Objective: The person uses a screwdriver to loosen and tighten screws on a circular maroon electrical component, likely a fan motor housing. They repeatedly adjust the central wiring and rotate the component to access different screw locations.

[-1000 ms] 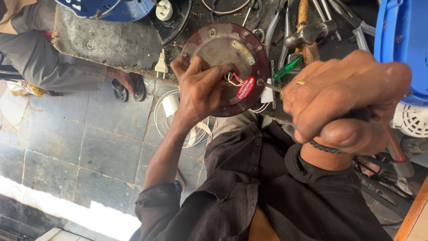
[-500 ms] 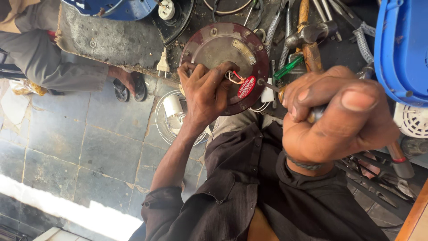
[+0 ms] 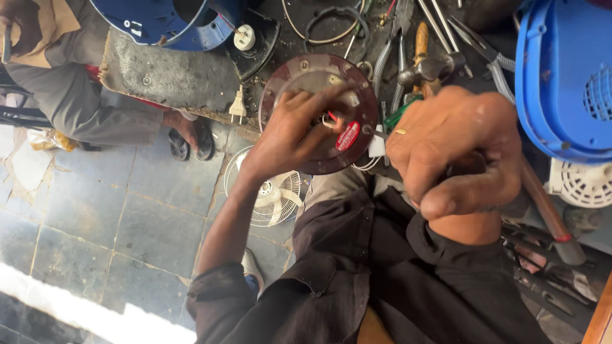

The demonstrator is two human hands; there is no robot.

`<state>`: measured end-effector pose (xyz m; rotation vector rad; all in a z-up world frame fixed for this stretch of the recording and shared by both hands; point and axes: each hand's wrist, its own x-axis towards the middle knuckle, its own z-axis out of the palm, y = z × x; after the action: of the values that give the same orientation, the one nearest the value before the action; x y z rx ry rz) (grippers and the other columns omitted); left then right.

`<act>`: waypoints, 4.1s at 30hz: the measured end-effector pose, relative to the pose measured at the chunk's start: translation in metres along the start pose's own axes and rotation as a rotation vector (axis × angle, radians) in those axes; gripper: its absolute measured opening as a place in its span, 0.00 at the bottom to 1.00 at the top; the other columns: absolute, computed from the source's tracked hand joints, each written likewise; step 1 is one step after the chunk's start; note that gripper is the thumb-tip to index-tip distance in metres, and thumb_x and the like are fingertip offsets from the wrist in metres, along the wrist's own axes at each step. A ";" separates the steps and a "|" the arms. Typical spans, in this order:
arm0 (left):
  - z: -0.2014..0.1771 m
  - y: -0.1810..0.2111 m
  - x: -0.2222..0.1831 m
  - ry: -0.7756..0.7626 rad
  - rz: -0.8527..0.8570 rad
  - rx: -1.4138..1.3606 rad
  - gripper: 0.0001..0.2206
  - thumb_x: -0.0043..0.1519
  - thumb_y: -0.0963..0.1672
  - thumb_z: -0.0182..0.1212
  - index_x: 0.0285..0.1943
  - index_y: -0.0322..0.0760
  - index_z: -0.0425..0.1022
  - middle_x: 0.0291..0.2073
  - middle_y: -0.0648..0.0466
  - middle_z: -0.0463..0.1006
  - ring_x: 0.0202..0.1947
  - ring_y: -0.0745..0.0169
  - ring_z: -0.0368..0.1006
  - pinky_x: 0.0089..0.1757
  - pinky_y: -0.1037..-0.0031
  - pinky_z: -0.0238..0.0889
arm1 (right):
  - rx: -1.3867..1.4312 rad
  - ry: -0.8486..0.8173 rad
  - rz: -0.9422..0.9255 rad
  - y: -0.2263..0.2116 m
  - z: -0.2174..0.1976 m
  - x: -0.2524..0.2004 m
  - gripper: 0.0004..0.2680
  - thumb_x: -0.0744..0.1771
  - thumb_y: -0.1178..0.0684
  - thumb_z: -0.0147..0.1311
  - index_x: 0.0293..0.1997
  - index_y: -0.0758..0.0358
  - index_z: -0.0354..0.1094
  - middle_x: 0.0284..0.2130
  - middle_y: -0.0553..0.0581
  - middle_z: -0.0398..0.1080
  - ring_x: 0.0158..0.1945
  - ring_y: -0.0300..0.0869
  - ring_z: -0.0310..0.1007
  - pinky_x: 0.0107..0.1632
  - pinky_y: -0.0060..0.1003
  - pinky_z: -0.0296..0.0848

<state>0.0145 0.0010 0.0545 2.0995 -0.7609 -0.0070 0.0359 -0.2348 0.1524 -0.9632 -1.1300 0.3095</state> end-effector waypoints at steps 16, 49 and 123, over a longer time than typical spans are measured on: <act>0.033 -0.021 -0.023 0.297 -0.003 0.343 0.17 0.54 0.39 0.68 0.53 0.46 0.79 0.34 0.65 0.79 0.41 0.65 0.68 0.55 0.60 0.45 | -0.268 0.404 -0.079 0.020 0.019 -0.033 0.12 0.69 0.54 0.56 0.25 0.67 0.68 0.15 0.52 0.68 0.13 0.34 0.63 0.18 0.29 0.61; 0.090 0.003 0.012 0.758 -0.225 -0.368 0.22 0.77 0.52 0.45 0.39 0.32 0.71 0.28 0.60 0.71 0.28 0.79 0.61 0.32 0.80 0.54 | -1.364 0.336 0.509 0.091 0.045 -0.114 0.27 0.66 0.46 0.63 0.69 0.73 0.59 0.72 0.66 0.52 0.77 0.58 0.48 0.76 0.56 0.49; 0.023 -0.059 -0.016 0.593 -0.679 -0.055 0.32 0.59 0.58 0.69 0.61 0.30 0.75 0.48 0.42 0.84 0.49 0.54 0.82 0.50 0.67 0.73 | -0.932 0.373 0.815 0.007 -0.002 -0.115 0.22 0.70 0.53 0.56 0.71 0.71 0.53 0.27 0.60 0.71 0.23 0.39 0.71 0.26 0.33 0.72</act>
<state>0.0258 0.0174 -0.0081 2.0516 0.3080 0.2112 -0.0112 -0.3064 0.0753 -2.2068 -0.4445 0.2238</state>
